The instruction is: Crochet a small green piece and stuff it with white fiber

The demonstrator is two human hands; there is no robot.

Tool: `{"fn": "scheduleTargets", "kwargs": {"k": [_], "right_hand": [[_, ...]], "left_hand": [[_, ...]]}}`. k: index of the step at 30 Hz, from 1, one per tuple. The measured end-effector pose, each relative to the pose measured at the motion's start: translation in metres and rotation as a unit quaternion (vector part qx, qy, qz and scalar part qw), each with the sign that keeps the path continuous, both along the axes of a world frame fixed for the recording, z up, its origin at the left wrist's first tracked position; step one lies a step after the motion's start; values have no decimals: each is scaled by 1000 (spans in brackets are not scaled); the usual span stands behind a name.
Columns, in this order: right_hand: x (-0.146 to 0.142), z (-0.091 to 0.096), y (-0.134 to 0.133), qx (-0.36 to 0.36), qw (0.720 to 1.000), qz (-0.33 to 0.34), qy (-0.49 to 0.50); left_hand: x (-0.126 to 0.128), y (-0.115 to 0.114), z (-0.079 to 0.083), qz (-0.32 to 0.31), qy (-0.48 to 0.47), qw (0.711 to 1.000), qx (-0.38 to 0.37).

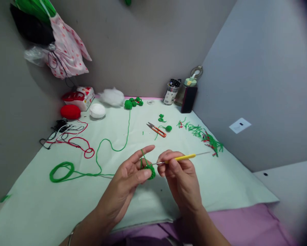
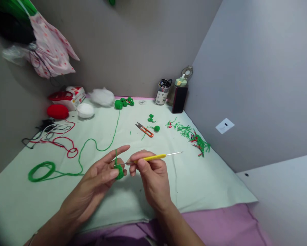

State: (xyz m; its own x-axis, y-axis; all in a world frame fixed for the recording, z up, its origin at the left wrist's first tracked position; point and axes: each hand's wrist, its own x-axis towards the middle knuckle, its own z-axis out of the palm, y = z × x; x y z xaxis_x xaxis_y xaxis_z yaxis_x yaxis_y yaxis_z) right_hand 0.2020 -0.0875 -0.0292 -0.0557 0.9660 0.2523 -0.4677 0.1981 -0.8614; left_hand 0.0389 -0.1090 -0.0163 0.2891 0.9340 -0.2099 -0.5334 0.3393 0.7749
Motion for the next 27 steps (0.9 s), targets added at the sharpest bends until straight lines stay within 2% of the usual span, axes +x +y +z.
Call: {"fn": "scheduleTargets", "kwargs": {"k": [5, 8, 12, 16, 19, 27], "right_hand": [[2, 1, 1, -20, 1000, 1, 21], [4, 3, 3, -64, 997, 9, 37], [3, 3, 2, -103, 993, 30, 55], [1, -3, -2, -28, 999, 30, -4], [1, -8, -4, 37, 996, -5, -77], [-1, -1, 2, 16, 1000, 3, -17]], "left_hand": [[0, 1, 3, -17, -46, 998, -39], [-2, 3, 6, -8, -93, 993, -68], [-1, 2, 5, 13, -77, 996, -34], [4, -1, -3, 32, 39, 996, 67], [3, -2, -7, 26, 87, 991, 96], [-4, 0, -4, 39, 85, 993, 75]]}}
